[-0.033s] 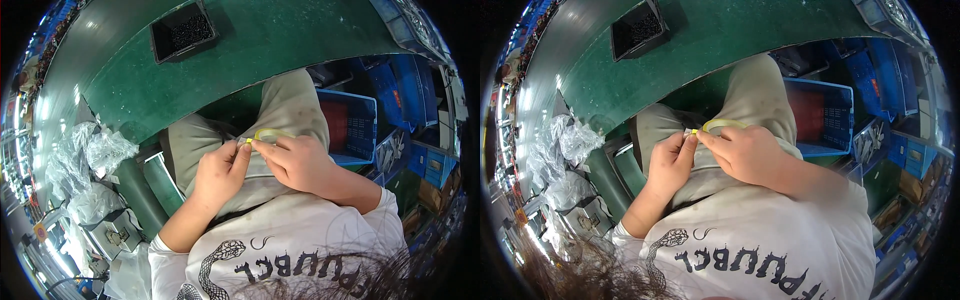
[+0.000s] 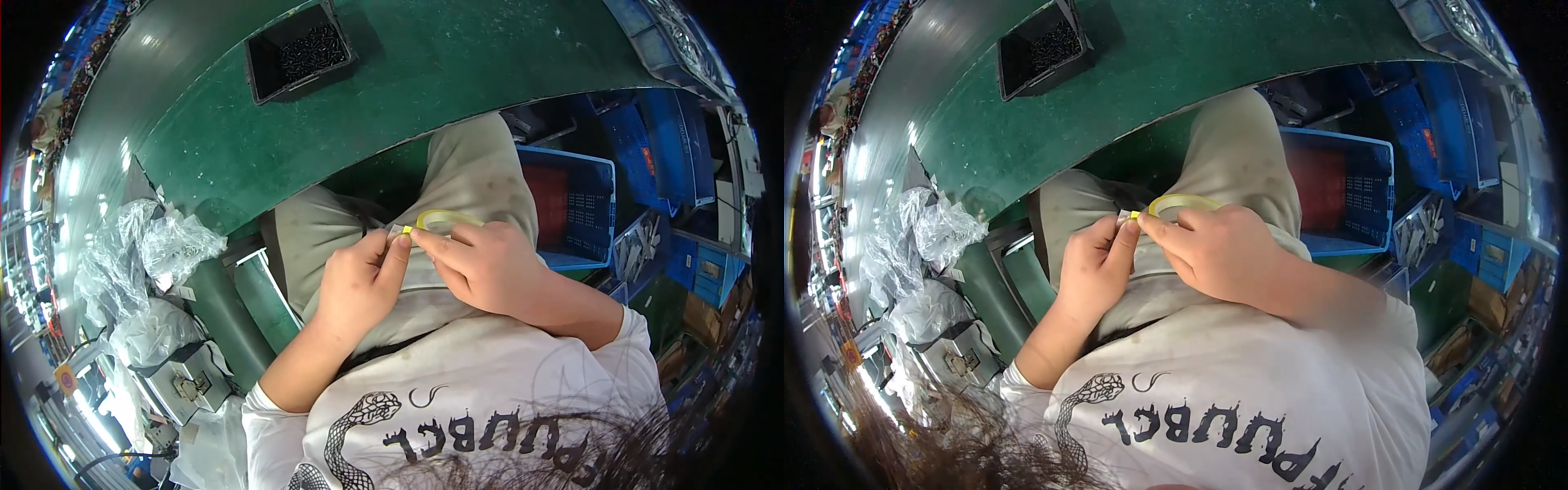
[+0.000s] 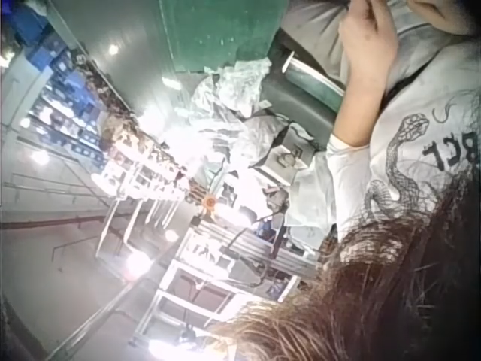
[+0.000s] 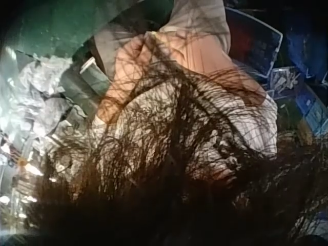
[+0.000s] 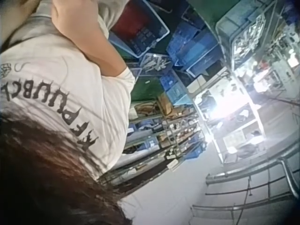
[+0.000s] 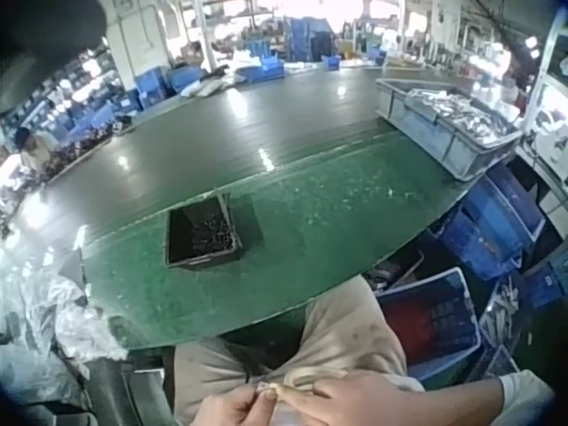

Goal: Applying yellow tape to small rectangular electronic or mechanical components at an assembly line workstation.

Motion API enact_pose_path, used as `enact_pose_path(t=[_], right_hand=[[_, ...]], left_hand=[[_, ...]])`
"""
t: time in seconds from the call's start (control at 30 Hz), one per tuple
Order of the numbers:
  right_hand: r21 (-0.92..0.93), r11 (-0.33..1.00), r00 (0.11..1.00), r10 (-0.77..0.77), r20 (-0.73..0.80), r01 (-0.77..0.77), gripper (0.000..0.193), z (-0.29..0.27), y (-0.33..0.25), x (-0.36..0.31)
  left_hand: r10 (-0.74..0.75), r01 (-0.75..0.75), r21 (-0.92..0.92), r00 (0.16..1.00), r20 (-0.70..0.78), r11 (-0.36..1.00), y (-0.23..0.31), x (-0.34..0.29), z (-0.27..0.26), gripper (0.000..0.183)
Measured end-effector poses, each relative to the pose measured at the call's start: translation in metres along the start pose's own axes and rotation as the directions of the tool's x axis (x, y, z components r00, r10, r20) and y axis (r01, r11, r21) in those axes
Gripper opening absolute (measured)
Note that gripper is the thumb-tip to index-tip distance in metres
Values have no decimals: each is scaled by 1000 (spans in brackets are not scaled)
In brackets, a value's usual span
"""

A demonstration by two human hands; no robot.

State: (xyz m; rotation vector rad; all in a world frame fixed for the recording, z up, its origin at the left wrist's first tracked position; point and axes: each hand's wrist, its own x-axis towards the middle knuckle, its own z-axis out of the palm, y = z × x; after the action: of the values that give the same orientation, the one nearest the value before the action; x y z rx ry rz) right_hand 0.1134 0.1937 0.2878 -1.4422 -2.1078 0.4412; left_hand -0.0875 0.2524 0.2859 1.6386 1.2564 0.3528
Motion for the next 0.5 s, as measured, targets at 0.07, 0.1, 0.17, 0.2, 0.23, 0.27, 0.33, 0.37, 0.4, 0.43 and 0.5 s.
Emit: enact_pose_path(t=[0.07, 0.1, 0.17, 0.2, 0.23, 0.27, 0.33, 0.37, 0.4, 0.43, 0.5], right_hand=[[-19, 1000, 1000, -13, -8, 12, 41, -1, -1, 1], [-38, 999, 1000, -25, -16, 24, 41, -1, -1, 2], [-45, 998, 999, -39, -29, 38, 42, -2, -2, 2], [-52, 997, 998, -53, -41, 51, 42, -2, -2, 2], [-53, 997, 998, -54, -42, 51, 42, -2, -2, 2], [-66, 996, 997, -63, -42, 60, 43, -3, -2, 3], [-81, 994, 996, -74, -42, 70, 44, -4, -3, 3], [-90, 993, 996, -80, -37, 77, 44, -4, -3, 3], [-99, 992, 996, -87, -32, 83, 44, -4, -4, 3], [-99, 992, 996, -88, -34, 84, 44, -4, -4, 3], [-106, 990, 995, -95, -32, 91, 45, -6, -5, 3]], left_hand=[[7, -7, -4, 1000, -3, 1000, 0, 0, 1, 34], [14, -14, -8, 1000, -5, 1000, 0, 0, 1, 34], [12, -12, -21, 1000, -7, 1000, 1, 0, 1, 34], [10, -11, -33, 1000, -8, 999, 1, 0, 1, 34], [11, -12, -33, 1000, -8, 999, 0, 0, 1, 34], [5, -6, -57, 1000, -8, 998, -1, 0, 1, 34], [0, -1, -81, 1000, -8, 997, -2, 0, 2, 34], [-16, 15, -113, 1000, -6, 993, -2, 0, 2, 35], [-31, 30, -145, 1000, -4, 989, -2, 0, 3, 35], [-30, 29, -145, 1000, -5, 989, -3, 0, 3, 35], [-20, 19, -172, 1000, -5, 985, -5, 0, 3, 36]])
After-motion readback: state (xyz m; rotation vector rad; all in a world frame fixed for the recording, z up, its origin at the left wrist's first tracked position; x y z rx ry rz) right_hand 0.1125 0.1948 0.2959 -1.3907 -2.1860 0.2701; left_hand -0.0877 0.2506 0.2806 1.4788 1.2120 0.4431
